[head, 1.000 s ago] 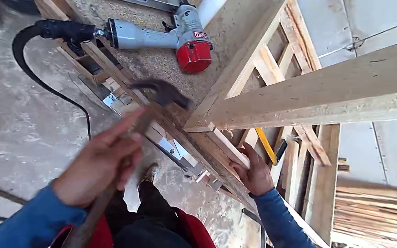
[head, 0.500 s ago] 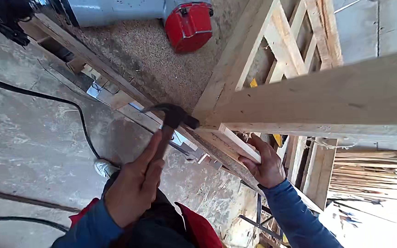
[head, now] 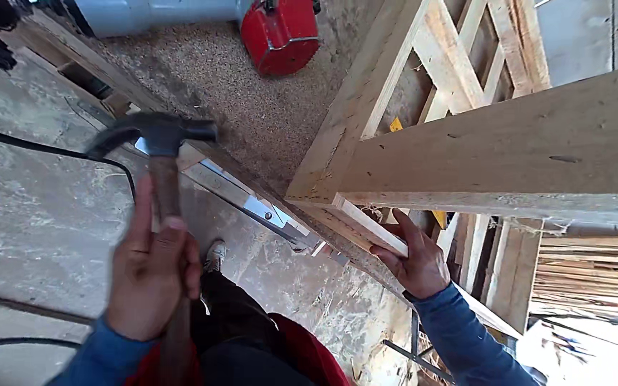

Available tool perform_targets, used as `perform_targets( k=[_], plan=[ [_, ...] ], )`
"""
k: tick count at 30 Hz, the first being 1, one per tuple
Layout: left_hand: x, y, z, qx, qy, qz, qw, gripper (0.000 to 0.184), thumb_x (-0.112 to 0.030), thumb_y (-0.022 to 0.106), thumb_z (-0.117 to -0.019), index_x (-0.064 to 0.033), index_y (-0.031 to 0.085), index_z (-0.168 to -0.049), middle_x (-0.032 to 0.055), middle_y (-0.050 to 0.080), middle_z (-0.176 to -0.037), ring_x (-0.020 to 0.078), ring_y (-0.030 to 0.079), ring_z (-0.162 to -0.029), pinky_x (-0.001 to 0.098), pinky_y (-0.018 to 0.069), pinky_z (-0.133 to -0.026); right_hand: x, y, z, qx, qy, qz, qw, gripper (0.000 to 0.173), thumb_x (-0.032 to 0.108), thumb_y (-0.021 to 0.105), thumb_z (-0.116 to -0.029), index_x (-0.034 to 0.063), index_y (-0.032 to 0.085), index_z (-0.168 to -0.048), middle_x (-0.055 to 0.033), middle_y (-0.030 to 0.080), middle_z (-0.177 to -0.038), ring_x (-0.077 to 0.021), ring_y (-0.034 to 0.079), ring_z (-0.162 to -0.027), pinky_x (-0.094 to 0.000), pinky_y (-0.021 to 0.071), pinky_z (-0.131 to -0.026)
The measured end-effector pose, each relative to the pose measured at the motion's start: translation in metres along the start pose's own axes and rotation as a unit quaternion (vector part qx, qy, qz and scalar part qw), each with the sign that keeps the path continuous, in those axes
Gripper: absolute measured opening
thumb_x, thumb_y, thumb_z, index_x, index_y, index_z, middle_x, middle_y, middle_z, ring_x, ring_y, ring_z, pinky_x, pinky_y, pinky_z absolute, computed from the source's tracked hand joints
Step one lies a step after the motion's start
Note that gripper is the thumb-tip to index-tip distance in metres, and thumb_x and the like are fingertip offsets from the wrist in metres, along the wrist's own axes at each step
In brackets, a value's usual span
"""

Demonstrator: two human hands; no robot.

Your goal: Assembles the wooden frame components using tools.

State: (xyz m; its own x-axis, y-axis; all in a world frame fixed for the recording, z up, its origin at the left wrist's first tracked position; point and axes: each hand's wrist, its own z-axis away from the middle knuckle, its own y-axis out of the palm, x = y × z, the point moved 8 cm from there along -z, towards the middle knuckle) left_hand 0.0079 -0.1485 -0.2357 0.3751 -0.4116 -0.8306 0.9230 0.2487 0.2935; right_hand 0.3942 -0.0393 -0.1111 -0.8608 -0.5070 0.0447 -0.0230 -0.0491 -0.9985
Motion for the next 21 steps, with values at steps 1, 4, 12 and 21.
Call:
perform_targets(
  k=[1,4,12,21],
  plan=[
    [0.010,0.016,-0.001,0.028,-0.014,-0.012,0.999,0.050,-0.026,0.045,-0.1082,-0.0248,0.034,-0.157,0.0067,0.062,-0.072,0.0185,0.057,-0.045,0.0346,0.0530,-0.040,0.000,0.000,0.000,-0.003,-0.004,0.002,1.000,0.083,0.066,0.055,-0.0962,0.0028,0.044,-0.150,-0.0131,0.074,-0.113,-0.0288,0.074,-0.095,-0.0506,0.0614,-0.080],
    [0.004,0.035,0.003,0.117,-0.067,-0.041,0.990,0.057,-0.030,0.050,-0.1075,-0.0391,0.031,-0.161,0.0074,0.063,-0.078,0.0178,0.057,-0.049,0.0315,0.0509,-0.041,-0.001,-0.001,0.002,-0.004,-0.016,-0.001,1.000,0.082,0.065,0.053,-0.0973,0.0034,0.046,-0.150,-0.0116,0.076,-0.105,-0.0268,0.076,-0.089,-0.0506,0.0627,-0.075],
    [-0.016,0.035,0.000,0.119,0.054,-0.229,0.965,0.058,-0.034,0.049,-0.1077,-0.0218,0.032,-0.162,0.0009,0.065,-0.076,0.0126,0.059,-0.053,0.0304,0.0541,-0.047,-0.003,-0.002,0.002,-0.045,-0.025,0.018,0.999,0.081,0.068,0.052,-0.0956,0.0029,0.054,-0.143,-0.0114,0.076,-0.101,-0.0305,0.075,-0.084,-0.0507,0.0615,-0.070],
    [-0.288,-0.103,-0.034,-0.154,0.371,-0.693,0.599,0.052,-0.046,0.049,-0.1031,-0.0134,0.060,-0.143,0.0242,0.071,-0.106,0.0457,0.070,-0.080,0.0692,0.0520,-0.065,-0.001,-0.009,0.004,-0.086,-0.006,0.035,0.996,0.080,0.076,0.047,-0.0916,0.0087,0.068,-0.130,-0.0137,0.073,-0.087,-0.0354,0.072,-0.073,-0.0553,0.0587,-0.062]
  ],
)
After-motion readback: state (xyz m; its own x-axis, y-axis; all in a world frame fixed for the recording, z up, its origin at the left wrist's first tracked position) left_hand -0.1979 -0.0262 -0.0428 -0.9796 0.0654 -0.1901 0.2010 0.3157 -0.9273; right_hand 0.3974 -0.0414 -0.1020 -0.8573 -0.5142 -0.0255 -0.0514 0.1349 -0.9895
